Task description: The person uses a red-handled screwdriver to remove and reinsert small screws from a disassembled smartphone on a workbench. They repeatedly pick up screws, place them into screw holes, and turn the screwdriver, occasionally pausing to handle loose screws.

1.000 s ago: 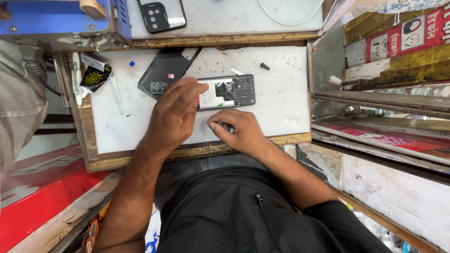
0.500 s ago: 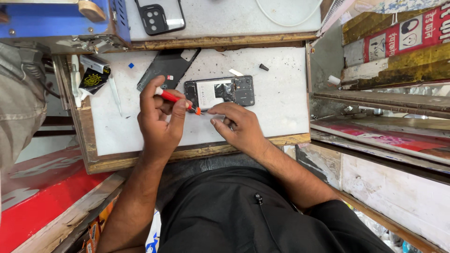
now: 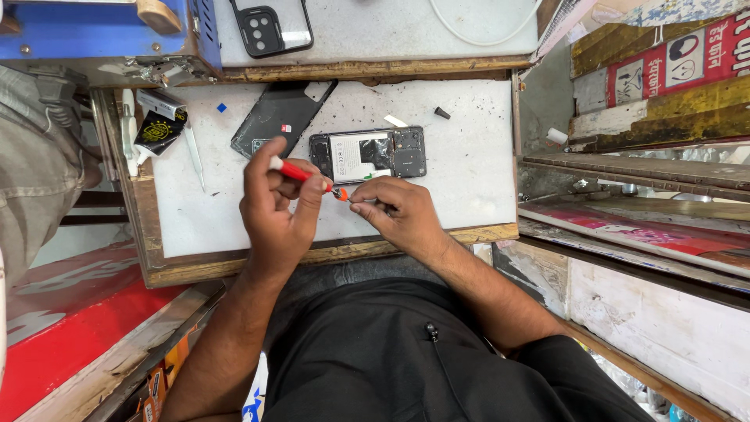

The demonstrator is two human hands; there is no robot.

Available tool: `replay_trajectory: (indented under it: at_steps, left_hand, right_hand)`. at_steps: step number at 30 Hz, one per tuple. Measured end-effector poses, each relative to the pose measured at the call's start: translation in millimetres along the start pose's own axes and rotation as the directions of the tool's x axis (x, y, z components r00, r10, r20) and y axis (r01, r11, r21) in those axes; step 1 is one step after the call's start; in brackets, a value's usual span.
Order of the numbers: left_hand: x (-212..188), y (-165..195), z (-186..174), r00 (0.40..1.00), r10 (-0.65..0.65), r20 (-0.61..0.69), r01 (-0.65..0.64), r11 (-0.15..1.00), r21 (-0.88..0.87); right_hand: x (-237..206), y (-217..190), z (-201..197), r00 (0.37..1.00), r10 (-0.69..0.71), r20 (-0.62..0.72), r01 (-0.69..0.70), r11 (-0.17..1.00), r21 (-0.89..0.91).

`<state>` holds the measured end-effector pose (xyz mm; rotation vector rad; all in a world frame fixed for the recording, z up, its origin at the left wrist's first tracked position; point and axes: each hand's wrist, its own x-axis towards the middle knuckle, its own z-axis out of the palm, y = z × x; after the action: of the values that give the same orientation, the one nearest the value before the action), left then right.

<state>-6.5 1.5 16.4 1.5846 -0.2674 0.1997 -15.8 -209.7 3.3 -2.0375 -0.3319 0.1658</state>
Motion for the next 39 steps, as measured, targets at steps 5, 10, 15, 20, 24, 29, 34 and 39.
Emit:
replay_trajectory:
  at_steps: [5, 10, 15, 20, 24, 29, 34, 39]
  left_hand:
    - [-4, 1, 4, 0.975, 0.218, 0.04, -0.221, 0.962, 0.159]
    - [-3, 3, 7, 0.956, 0.285, 0.069, -0.293, 0.937, 0.19]
    - [-1, 6, 8, 0.933, 0.346, 0.096, -0.359, 0.895, 0.266]
    - [0, 6, 8, 0.915, 0.368, 0.164, -0.401, 0.87, 0.287]
    - [0, 7, 8, 0.908, 0.375, 0.184, -0.417, 0.85, 0.323]
    - [0, 10, 7, 0.885, 0.399, 0.242, -0.463, 0.816, 0.346]
    - [0, 12, 7, 0.888, 0.386, 0.251, -0.454, 0.822, 0.343]
    - [0, 12, 6, 0.891, 0.381, 0.245, -0.447, 0.828, 0.339]
  right_hand:
    - [1, -1, -1, 1.0, 0.021, 0.009, -0.021, 0.999, 0.028]
    - [1, -2, -1, 0.997, 0.081, -0.008, -0.081, 0.996, 0.031]
    - [1, -1, 0, 0.998, 0.065, -0.013, -0.065, 0.998, 0.006]
    - [1, -1, 1, 0.998, 0.07, -0.002, -0.07, 0.997, -0.035]
    - [1, -3, 1, 0.999, 0.049, 0.001, -0.049, 0.996, -0.072]
    - [1, -7, 1, 1.0, -0.006, -0.022, 0.003, 0.994, -0.106]
    - [1, -7, 2, 0.997, -0.06, -0.039, 0.053, 0.988, -0.145]
    - [1, -6, 2, 1.0, -0.013, -0.001, 0.013, 0.988, -0.155]
